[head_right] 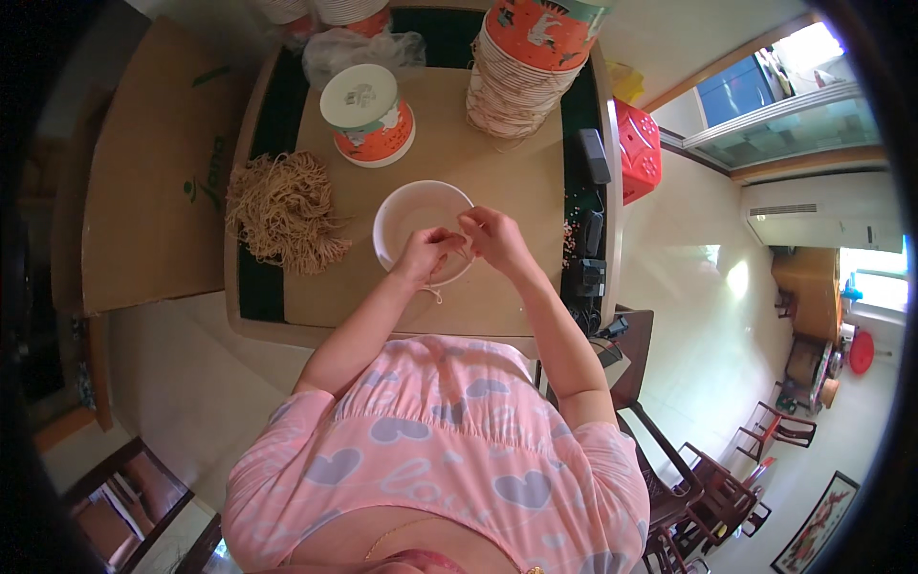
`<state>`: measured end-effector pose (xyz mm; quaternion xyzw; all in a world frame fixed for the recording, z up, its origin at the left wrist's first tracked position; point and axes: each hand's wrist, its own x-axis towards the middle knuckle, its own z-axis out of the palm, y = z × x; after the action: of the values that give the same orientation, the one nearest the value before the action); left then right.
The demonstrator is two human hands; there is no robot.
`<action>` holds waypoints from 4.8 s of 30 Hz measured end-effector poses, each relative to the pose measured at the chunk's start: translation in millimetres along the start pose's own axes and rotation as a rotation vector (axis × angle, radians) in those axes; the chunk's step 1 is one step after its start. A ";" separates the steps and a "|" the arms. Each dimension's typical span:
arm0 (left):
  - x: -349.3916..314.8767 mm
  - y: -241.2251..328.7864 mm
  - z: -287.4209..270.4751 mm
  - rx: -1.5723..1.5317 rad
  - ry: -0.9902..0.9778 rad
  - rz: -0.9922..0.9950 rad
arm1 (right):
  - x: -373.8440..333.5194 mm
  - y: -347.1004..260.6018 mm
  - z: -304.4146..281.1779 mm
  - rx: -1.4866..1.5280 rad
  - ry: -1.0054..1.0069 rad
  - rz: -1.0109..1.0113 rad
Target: Placing filler material into paper bowls and organizing them on a workbench.
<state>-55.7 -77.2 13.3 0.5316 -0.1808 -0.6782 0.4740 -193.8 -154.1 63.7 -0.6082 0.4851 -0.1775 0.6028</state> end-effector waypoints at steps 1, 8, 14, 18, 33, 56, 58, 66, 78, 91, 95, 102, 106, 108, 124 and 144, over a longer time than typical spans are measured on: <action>-1.4 2.7 1.0 -0.031 0.030 -0.018 | -1.2 -1.6 -1.2 -0.062 -0.038 -0.040; 1.5 -2.7 -3.7 -0.049 0.074 0.063 | -2.9 -11.1 -1.8 -0.559 -0.130 -0.274; -2.5 -3.8 2.9 -0.017 0.098 0.189 | 1.4 -9.8 -2.2 -0.701 -0.181 -0.311; 2.2 -5.9 1.8 -0.145 0.114 0.264 | 2.9 -6.3 0.4 -0.694 -0.153 -0.351; 1.5 1.7 1.9 0.047 0.099 0.053 | 9.4 -5.9 4.1 -0.141 -0.004 0.067; -22.4 4.4 -13.2 0.984 0.141 0.940 | 8.0 -1.6 4.3 -0.309 0.010 -0.261; -27.6 8.8 -9.3 1.057 0.126 0.910 | 9.9 3.4 2.7 -0.317 0.002 -0.280; -26.0 11.6 -2.4 1.380 0.147 0.802 | 2.8 3.5 1.3 -0.408 -0.021 -0.386; -22.4 18.6 -8.7 0.652 0.054 0.385 | -7.5 21.0 10.9 -0.191 0.019 -0.260; -17.1 11.3 -11.5 0.640 0.061 0.457 | 1.1 -13.4 -8.7 -0.469 -0.185 -0.429; -18.3 12.9 -10.0 0.578 0.061 0.391 | -0.4 -8.2 -7.7 -0.547 -0.129 -0.501; -11.3 14.7 -15.7 0.104 -0.042 0.059 | -15.2 13.1 12.3 -0.404 0.040 -0.381; -13.3 18.6 -17.4 -0.103 -0.043 -0.090 | -22.1 22.7 27.5 -0.248 0.214 -0.396; -12.3 16.7 -18.5 -0.109 -0.056 -0.104 | -24.7 23.2 35.0 -0.191 0.255 -0.405; -8.5 5.9 -33.3 -0.204 -0.041 -0.149 | -33.1 35.5 41.2 -0.031 0.237 -0.316; -27.7 19.6 -20.3 0.137 0.016 0.148 | -14.7 29.2 32.1 -0.122 0.159 -0.282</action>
<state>-29.1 -58.3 35.7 0.5535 -0.2616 -0.6230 0.4869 -185.9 -118.4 36.0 -0.6897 0.4511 -0.2779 0.4936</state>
